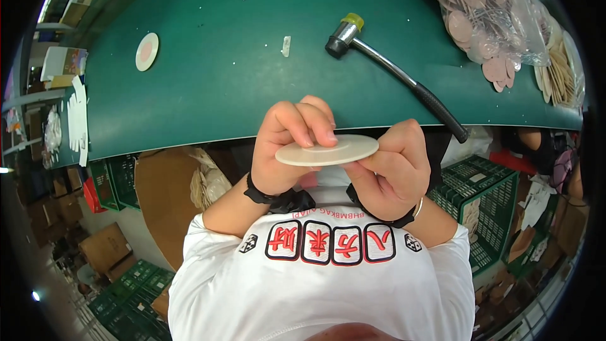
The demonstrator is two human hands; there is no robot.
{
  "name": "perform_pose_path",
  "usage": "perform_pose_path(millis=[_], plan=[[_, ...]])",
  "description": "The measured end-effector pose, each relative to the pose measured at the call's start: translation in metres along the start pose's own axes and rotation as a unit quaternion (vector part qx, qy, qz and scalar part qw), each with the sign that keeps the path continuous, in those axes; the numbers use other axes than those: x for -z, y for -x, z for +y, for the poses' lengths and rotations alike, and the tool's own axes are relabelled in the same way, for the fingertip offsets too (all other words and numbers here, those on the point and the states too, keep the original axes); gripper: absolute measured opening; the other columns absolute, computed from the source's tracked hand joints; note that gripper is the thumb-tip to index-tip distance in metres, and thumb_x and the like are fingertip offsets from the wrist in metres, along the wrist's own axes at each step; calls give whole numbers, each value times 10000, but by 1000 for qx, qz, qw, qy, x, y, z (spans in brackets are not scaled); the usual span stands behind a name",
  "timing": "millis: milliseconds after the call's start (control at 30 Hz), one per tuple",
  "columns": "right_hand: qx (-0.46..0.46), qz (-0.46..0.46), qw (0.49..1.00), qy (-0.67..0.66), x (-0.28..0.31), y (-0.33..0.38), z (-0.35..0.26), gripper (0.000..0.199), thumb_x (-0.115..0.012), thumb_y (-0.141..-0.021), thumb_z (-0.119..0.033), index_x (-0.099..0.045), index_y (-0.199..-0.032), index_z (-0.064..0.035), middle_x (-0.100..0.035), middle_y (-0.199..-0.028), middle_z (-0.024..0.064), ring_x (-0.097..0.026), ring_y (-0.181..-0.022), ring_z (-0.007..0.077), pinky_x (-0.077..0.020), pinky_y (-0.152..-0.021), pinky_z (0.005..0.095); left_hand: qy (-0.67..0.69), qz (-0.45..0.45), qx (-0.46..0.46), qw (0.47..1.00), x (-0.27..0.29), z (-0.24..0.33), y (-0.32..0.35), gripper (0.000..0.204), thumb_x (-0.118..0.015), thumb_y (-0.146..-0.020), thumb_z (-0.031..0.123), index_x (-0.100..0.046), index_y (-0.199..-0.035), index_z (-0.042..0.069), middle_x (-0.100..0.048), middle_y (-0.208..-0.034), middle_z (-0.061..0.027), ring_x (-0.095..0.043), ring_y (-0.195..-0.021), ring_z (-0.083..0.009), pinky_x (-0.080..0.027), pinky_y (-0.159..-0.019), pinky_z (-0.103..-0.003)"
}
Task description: Join two circular plastic parts and secure them by tapping with a rubber mallet.
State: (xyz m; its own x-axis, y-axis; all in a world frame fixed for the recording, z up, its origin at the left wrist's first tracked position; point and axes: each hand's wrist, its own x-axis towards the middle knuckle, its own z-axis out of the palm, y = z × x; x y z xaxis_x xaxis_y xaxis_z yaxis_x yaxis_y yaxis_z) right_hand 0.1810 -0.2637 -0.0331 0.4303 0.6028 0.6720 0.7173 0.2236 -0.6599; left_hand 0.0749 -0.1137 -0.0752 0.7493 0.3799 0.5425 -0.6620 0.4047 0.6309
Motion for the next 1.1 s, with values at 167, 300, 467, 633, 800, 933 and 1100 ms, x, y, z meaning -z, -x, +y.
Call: perform_pose_path(millis=[167, 300, 467, 633, 800, 933, 1100], plan=[[-27, 9, 999, -17, 0, -1, -2, 241, -872, -657, 2, -706, -819, -62, -482, -823, 36, -482, -718, 174, -355, -540, 290, -27, 76, 53, 995, -9, 12, 1, 261, -724, -860, -76, -601, -1060, 38, -662, -1076, -141, -672, -1037, -299, -556, -919, -408], [-32, -7, 999, -7, 2, -3, -3, 225, -868, -685, 6, -691, -812, -53, -479, -826, 46, -476, -700, 170, -363, -530, 291, -100, 56, 51, 992, -8, 16, 0, 200, -719, -874, -58, -643, -1042, 19, -661, -1066, -143, -686, -1015, -309, -565, -911, -420], [-32, -5, 999, 3, 3, -5, -5, 234, -872, -673, -2, -694, -813, -60, -483, -825, 44, -475, -683, 174, -369, -517, 298, -92, 67, 51, 992, -10, 18, 1, 148, -708, -895, -45, -656, -1021, 12, -660, -1054, -149, -701, -1004, -332, -578, -901, -441], [-19, 8, 1000, 13, 3, -4, -7, 268, -889, -633, -18, -694, -807, -72, -497, -812, 39, -487, -661, 186, -377, -515, 302, -93, 55, 72, 992, -9, 21, 3, 156, -728, -908, 27, -611, -997, 83, -621, -1002, -81, -697, -1010, -379, -586, -948, -545], [-7, 11, 1000, 12, 2, -3, -8, 283, -881, -663, -6, -656, -821, -74, -501, -814, 32, -477, -662, 181, -366, -556, 293, -41, 52, 29, 997, -7, 15, 2, 148, -755, -881, -5, -660, -990, 30, -674, -1049, -148, -711, -1035, -379, -606, -913, -474], [-11, 4, 1000, 0, 4, -2, -9, 289, -867, -688, 17, -632, -833, -69, -501, -832, 37, -475, -671, 176, -364, -576, 285, -25, 37, 22, 999, -8, 15, 1, 169, -779, -851, -10, -670, -971, 38, -682, -1027, -131, -713, -1037, -389, -609, -929, -490], [-19, 10, 999, -38, 3, -1, -6, 292, -848, -690, 47, -628, -848, -61, -496, -849, 52, -496, -681, 172, -397, -580, 288, -21, 48, 22, 998, -13, 17, -1, 162, -782, -845, -9, -673, -954, 40, -690, -1018, -123, -712, -1041, -394, -599, -949, -511]])
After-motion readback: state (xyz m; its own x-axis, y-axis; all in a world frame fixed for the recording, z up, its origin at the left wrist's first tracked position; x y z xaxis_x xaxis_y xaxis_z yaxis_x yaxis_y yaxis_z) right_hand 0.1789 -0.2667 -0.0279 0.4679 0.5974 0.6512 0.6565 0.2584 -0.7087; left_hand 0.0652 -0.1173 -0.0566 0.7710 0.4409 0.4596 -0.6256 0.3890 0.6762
